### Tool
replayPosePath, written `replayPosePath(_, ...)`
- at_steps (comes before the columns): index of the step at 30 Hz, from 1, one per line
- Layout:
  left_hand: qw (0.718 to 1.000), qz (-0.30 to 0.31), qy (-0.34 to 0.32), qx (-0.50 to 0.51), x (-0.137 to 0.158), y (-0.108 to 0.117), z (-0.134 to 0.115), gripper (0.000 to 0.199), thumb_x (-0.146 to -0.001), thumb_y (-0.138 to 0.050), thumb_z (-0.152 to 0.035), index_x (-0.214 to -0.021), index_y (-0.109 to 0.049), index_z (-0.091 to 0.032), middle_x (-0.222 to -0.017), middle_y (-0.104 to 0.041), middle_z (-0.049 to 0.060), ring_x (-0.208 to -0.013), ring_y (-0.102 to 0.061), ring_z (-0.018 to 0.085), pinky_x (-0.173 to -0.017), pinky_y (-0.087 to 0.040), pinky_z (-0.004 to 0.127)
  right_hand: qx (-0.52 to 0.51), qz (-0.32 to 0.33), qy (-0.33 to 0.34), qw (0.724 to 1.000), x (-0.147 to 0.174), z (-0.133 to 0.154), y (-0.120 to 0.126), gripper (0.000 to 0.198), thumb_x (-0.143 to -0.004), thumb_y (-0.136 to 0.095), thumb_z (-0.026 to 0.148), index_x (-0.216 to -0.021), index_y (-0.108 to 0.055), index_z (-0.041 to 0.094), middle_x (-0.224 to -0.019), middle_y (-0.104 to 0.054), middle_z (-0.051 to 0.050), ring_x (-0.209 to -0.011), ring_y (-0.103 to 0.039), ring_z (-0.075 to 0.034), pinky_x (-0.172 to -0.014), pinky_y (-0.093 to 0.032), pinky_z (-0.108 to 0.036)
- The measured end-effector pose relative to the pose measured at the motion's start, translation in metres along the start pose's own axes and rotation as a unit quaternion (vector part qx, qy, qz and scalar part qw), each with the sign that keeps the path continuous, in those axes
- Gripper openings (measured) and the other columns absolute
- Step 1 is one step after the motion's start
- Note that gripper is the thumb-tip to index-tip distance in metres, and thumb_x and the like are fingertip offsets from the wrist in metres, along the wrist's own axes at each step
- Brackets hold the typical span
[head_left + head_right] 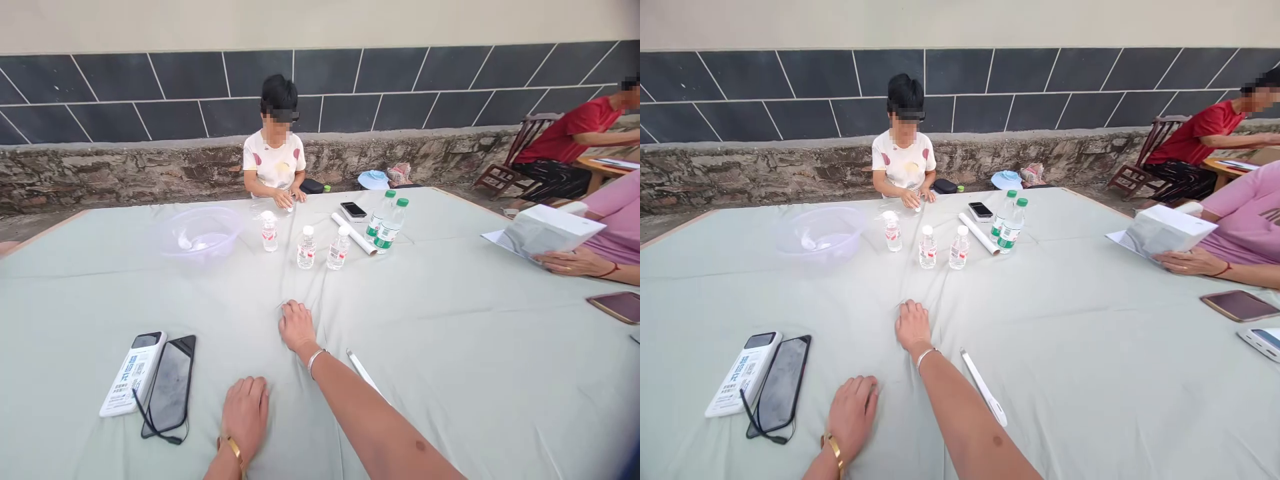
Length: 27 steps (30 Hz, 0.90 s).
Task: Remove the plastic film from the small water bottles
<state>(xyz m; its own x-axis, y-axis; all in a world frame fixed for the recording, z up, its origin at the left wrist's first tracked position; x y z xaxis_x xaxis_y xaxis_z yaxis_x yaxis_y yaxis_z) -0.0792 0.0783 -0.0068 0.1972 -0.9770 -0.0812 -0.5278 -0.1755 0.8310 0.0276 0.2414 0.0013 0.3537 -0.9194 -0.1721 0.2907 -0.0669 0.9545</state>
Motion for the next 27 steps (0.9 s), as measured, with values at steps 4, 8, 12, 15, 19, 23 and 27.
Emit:
replayPosePath(4, 0.990, 0.031, -0.019, -0.135, 0.008, -0.002, -0.013, 0.023, -0.085, -0.037, -0.019, -0.081, -0.059, -0.019, -0.080, -0.062, 0.005, -0.079, -0.056, 0.020, -0.073, -0.036, 0.032, 0.005, 0.007, -0.007, 1.000, -0.001, 0.001, 0.003, 0.023, -0.084, -0.043, 0.021, -0.102, -0.057, 0.020, -0.108, -0.055, -0.009, -0.097, -0.045, -0.023, -0.080, -0.033, -0.035)
replayPosePath(8, 0.985, 0.042, -0.011, -0.168, -0.002, 0.001, -0.017, 0.023, -0.085, -0.037, -0.019, -0.083, -0.059, -0.018, -0.082, -0.062, 0.006, -0.081, -0.056, 0.021, -0.074, -0.034, 0.033, 0.004, 0.008, -0.006, 1.000, -0.002, 0.002, 0.006, 0.023, -0.083, -0.044, 0.020, -0.101, -0.058, 0.019, -0.106, -0.055, -0.009, -0.097, -0.045, -0.024, -0.081, -0.034, -0.035)
replayPosePath(12, 0.982, 0.047, -0.006, -0.181, 0.000, -0.001, -0.017, 0.022, -0.085, -0.037, -0.019, -0.083, -0.059, -0.019, -0.083, -0.062, 0.007, -0.082, -0.055, 0.021, -0.073, -0.033, 0.033, -0.004, 0.013, -0.004, 1.000, 0.003, 0.001, 0.003, 0.024, -0.083, -0.044, 0.020, -0.101, -0.059, 0.019, -0.106, -0.055, -0.010, -0.098, -0.046, -0.023, -0.081, -0.034, -0.035)
replayPosePath(15, 0.980, 0.060, -0.007, -0.191, 0.002, -0.001, -0.018, 0.024, -0.086, -0.035, -0.019, -0.083, -0.059, -0.018, -0.083, -0.062, 0.006, -0.081, -0.055, 0.020, -0.073, -0.033, 0.032, -0.033, 0.006, -0.012, 0.999, 0.001, -0.001, 0.002, 0.023, -0.081, -0.045, 0.018, -0.099, -0.060, 0.020, -0.105, -0.057, -0.009, -0.099, -0.047, -0.023, -0.083, -0.035, -0.035)
replayPosePath(19, 0.979, 0.062, -0.013, -0.193, 0.004, -0.004, -0.019, 0.028, -0.086, -0.032, -0.018, -0.081, -0.059, -0.019, -0.080, -0.061, 0.005, -0.078, -0.053, 0.020, -0.072, -0.033, 0.033, -0.162, -0.022, -0.066, 0.984, -0.039, -0.002, 0.002, 0.031, -0.080, -0.042, 0.015, -0.107, -0.058, 0.019, -0.108, -0.057, -0.008, -0.101, -0.051, -0.020, -0.086, -0.038, -0.032)
replayPosePath(23, 0.981, 0.031, -0.029, -0.187, 0.009, -0.018, -0.011, 0.028, -0.084, -0.033, -0.016, -0.076, -0.059, -0.021, -0.074, -0.059, 0.006, -0.072, -0.051, 0.020, -0.068, -0.031, 0.034, -0.299, -0.074, -0.166, 0.937, -0.129, -0.008, -0.006, 0.053, -0.078, -0.049, 0.023, -0.130, -0.040, 0.013, -0.127, -0.047, -0.013, -0.108, -0.051, -0.020, -0.092, -0.039, -0.031)
replayPosePath(27, 0.981, 0.003, -0.036, -0.192, 0.017, -0.043, 0.005, 0.024, -0.080, -0.039, -0.018, -0.067, -0.059, -0.023, -0.066, -0.057, 0.007, -0.063, -0.050, 0.022, -0.061, -0.030, 0.036, -0.371, -0.136, -0.204, 0.896, -0.220, -0.014, -0.014, 0.086, -0.067, -0.065, 0.032, -0.139, -0.023, 0.011, -0.139, -0.033, -0.017, -0.121, -0.041, -0.024, -0.097, -0.036, -0.033)
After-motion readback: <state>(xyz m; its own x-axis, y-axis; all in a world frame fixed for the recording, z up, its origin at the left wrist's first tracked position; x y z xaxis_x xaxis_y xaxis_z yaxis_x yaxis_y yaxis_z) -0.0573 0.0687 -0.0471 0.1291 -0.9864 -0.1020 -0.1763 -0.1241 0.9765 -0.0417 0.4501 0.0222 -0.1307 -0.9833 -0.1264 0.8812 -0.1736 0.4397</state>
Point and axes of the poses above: each hand's wrist, its own x-axis away from the middle knuckle, its own y-axis out of the back of the hand, z = x × y, the point moved 6 cm from there along -x, towards the middle knuckle
